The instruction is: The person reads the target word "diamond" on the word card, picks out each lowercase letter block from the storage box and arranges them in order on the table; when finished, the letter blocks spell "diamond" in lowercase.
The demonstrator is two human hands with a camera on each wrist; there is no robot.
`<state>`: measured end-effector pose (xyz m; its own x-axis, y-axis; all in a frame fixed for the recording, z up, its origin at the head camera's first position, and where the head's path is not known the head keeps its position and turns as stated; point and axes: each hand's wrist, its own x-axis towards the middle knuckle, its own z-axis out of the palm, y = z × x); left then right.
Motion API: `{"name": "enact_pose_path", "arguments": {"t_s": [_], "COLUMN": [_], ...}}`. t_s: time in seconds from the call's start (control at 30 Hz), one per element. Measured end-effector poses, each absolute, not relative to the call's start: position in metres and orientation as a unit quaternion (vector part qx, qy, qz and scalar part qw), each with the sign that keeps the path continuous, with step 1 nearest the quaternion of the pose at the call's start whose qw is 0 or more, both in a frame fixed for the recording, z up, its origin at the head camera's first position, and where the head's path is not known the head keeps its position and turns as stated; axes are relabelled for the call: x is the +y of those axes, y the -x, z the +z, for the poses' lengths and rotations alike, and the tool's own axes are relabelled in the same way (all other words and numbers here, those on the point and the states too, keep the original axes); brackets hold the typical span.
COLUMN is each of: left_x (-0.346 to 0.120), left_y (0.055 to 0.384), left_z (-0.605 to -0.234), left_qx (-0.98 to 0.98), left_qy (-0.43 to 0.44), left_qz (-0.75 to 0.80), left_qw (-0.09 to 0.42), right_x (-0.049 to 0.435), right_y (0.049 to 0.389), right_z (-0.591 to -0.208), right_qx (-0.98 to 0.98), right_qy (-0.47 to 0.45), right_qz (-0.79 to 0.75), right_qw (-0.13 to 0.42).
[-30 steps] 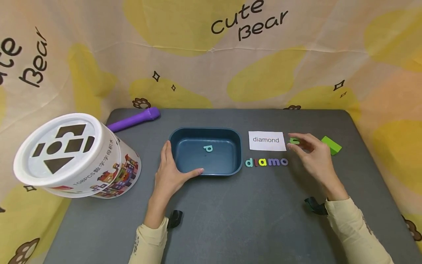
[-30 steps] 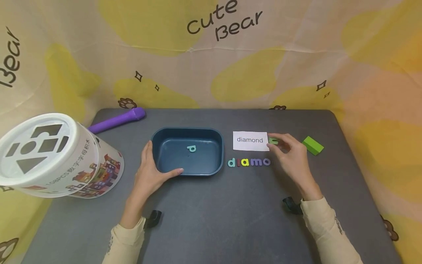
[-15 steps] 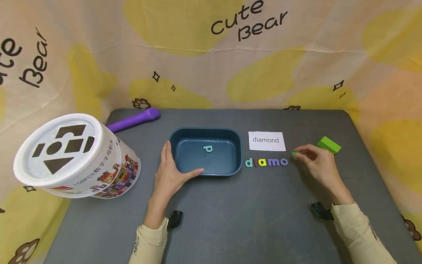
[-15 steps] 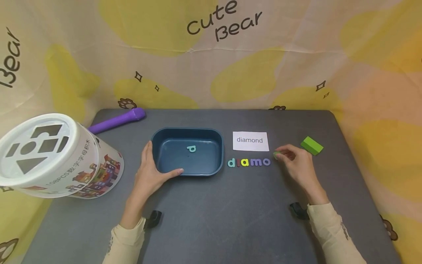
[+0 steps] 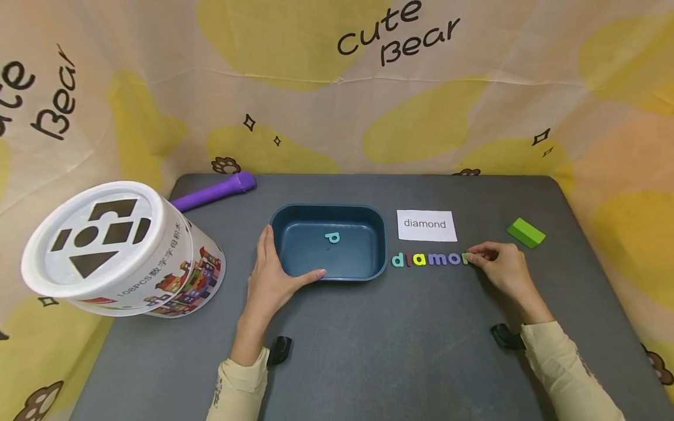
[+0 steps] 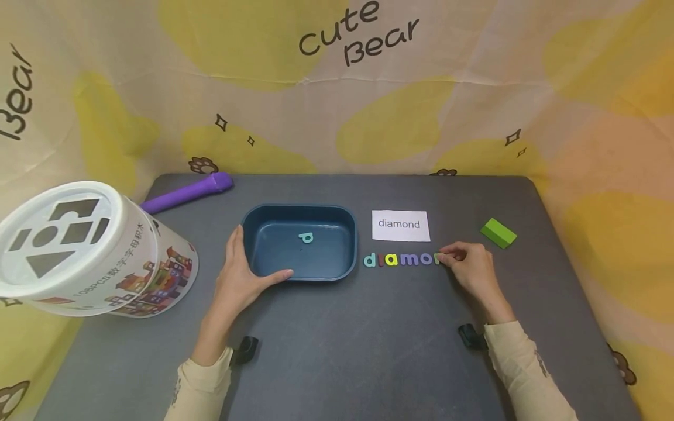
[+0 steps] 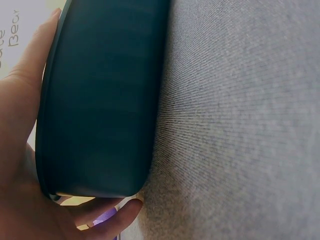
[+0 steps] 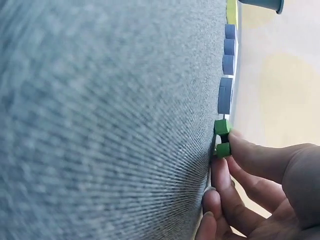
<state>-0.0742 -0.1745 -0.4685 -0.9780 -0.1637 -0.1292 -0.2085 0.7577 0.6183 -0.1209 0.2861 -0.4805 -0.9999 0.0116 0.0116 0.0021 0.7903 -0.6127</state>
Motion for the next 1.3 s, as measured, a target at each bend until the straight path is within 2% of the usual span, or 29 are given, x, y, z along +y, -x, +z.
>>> {"name": "enact_pose_path", "arguments": {"t_s": [0.23,0.43,0.9,1.07,1.3], "left_x": [-0.174,-0.175,-0.175,-0.175,-0.173], "left_y": [0.074,0.074,0.075,0.075,0.075], "left_z": [-0.470,-0.470,-0.468,-0.467,-0.466], "left_qx": [0.937,0.938,0.938,0.937,0.939], "left_qy": [0.095,0.096,0.097,0.097,0.096], "left_qz": [0.335,0.333,0.331,0.333,0.328], "left_qw": [0.024,0.029,0.033,0.035,0.033], "right_x": [0.285,0.271,0.142,0.098,0.060], "right_y": [0.122,0.128,0.144,0.147,0.153], "right_z": [-0.481,-0.467,-0.444,-0.446,-0.455], "right_qx": [-0.946,-0.940,-0.886,-0.896,-0.904], "right_qy": [-0.004,-0.008,-0.210,-0.284,-0.325], "right_qz": [0.323,0.335,0.408,0.341,0.271], "right_qw": [0.030,0.057,0.065,0.024,-0.050]}}
